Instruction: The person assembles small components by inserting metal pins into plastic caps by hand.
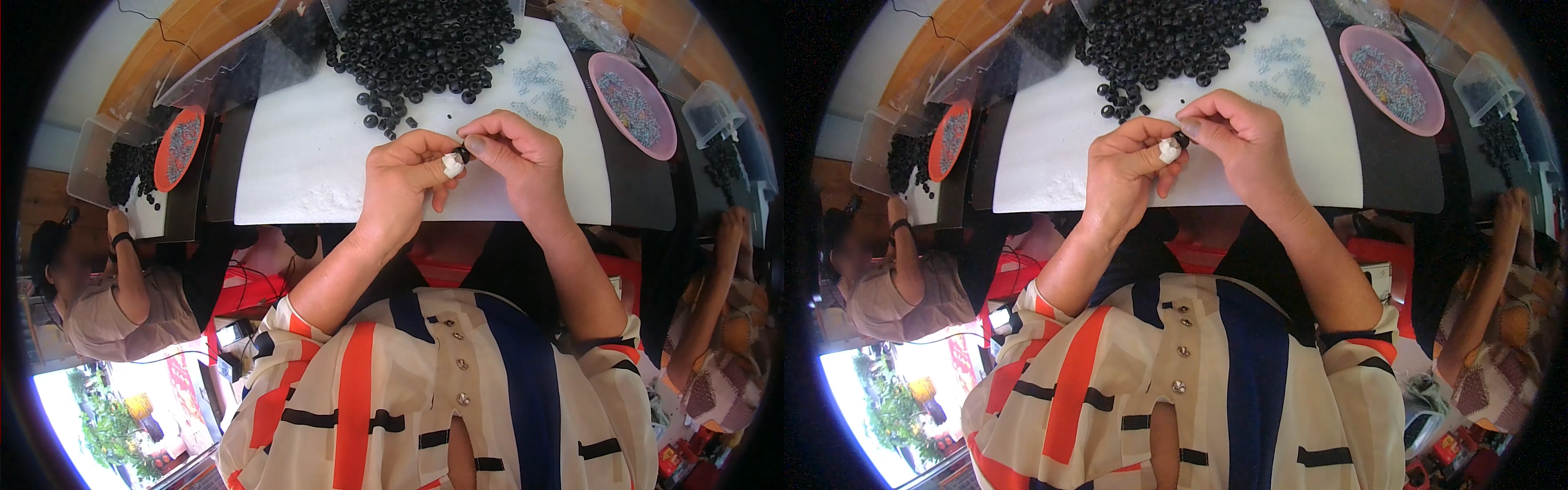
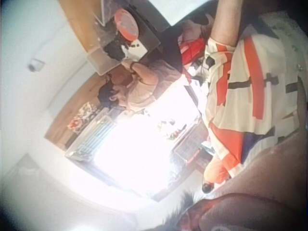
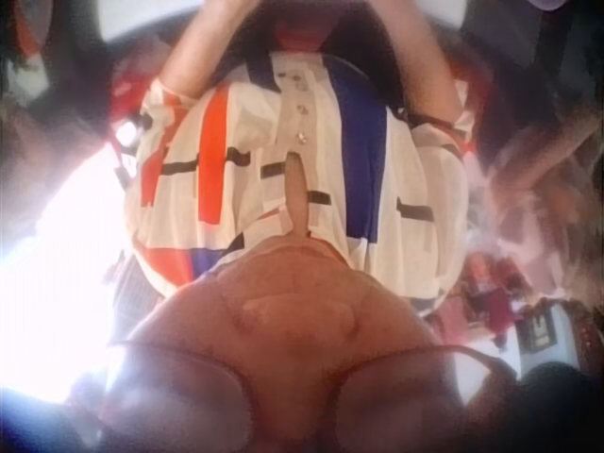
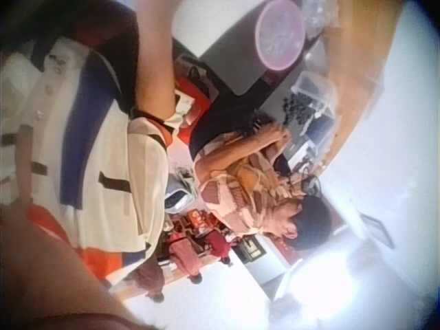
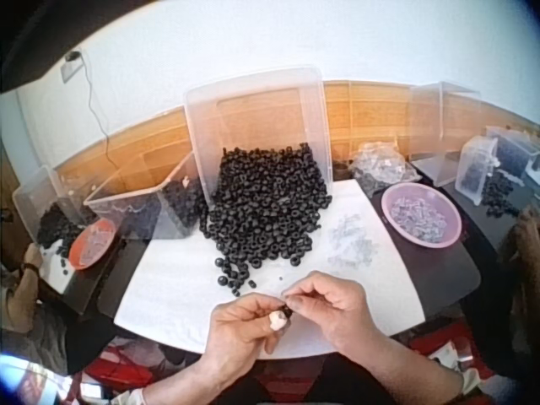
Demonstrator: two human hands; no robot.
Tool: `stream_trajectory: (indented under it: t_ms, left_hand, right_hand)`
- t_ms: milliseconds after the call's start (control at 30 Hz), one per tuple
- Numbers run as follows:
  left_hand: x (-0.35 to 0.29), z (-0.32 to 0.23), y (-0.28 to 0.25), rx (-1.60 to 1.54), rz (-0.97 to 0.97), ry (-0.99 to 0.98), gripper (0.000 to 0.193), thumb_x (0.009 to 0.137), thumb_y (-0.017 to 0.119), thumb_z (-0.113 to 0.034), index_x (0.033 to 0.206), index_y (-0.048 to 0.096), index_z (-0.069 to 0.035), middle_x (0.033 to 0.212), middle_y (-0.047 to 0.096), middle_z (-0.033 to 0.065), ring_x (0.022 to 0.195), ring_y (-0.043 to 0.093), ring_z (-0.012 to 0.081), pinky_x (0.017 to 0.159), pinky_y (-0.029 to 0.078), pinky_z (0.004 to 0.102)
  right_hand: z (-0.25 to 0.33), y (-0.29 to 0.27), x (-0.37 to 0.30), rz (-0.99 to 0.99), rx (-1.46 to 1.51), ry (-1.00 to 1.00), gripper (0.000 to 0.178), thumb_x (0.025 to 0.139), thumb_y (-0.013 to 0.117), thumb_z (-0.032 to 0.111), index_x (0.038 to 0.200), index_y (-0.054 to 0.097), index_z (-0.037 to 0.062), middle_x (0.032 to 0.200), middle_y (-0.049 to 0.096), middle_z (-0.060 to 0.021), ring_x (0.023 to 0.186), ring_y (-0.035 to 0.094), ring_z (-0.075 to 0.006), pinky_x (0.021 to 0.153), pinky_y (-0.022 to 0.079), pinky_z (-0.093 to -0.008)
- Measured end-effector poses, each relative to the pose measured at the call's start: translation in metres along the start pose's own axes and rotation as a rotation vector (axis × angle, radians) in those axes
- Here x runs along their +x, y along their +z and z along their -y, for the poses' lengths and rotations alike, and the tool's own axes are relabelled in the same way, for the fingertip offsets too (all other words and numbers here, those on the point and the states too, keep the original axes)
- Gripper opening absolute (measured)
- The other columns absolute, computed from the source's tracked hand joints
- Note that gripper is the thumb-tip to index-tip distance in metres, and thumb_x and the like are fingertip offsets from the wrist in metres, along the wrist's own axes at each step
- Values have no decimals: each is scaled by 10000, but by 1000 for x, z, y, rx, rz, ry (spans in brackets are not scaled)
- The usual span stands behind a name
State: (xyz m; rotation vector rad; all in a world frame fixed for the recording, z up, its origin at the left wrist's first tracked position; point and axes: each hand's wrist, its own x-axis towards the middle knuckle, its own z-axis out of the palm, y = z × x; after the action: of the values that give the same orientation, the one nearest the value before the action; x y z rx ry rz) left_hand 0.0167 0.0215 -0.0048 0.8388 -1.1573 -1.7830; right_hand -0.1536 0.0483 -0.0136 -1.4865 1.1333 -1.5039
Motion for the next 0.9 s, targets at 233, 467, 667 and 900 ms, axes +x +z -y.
stream_trajectory:
  t_ms: [233, 467, 667, 900]
  left_hand:
    - [-2, 1, 4, 89, -5, 38, 106, 880, 650, 10, 978, 665, 49, 776, 648, 77, 617, 561, 105, 498, 419, 232]
    - [0, 1, 0, 106, 14, 36, 88, 861, 673, 9, 945, 674, 35, 753, 632, 57, 588, 530, 85, 497, 393, 220]
    - [0, 2, 0, 51, -36, 24, 93, 871, 670, 3, 952, 669, 50, 749, 647, 75, 591, 551, 99, 487, 393, 218]
    - [0, 3, 1, 29, -43, 22, 108, 882, 661, -3, 967, 660, 64, 765, 656, 87, 618, 574, 111, 486, 404, 220]
  right_hand:
    - [5, 1, 0, -20, -40, -40, 81, 917, 635, 33, 975, 666, -15, 834, 676, -36, 778, 612, -85, 715, 492, -220]
    - [5, 5, 1, -10, -107, -88, 80, 917, 650, 52, 963, 667, -11, 818, 671, -30, 758, 602, -87, 693, 488, -229]
    - [4, 8, 1, -31, -5, 56, 89, 915, 661, 69, 943, 665, -16, 803, 664, -25, 738, 586, -79, 669, 474, -228]
    - [5, 8, 0, -73, -35, 41, 102, 915, 658, 85, 901, 647, -16, 769, 638, -10, 714, 557, -67, 647, 452, -221]
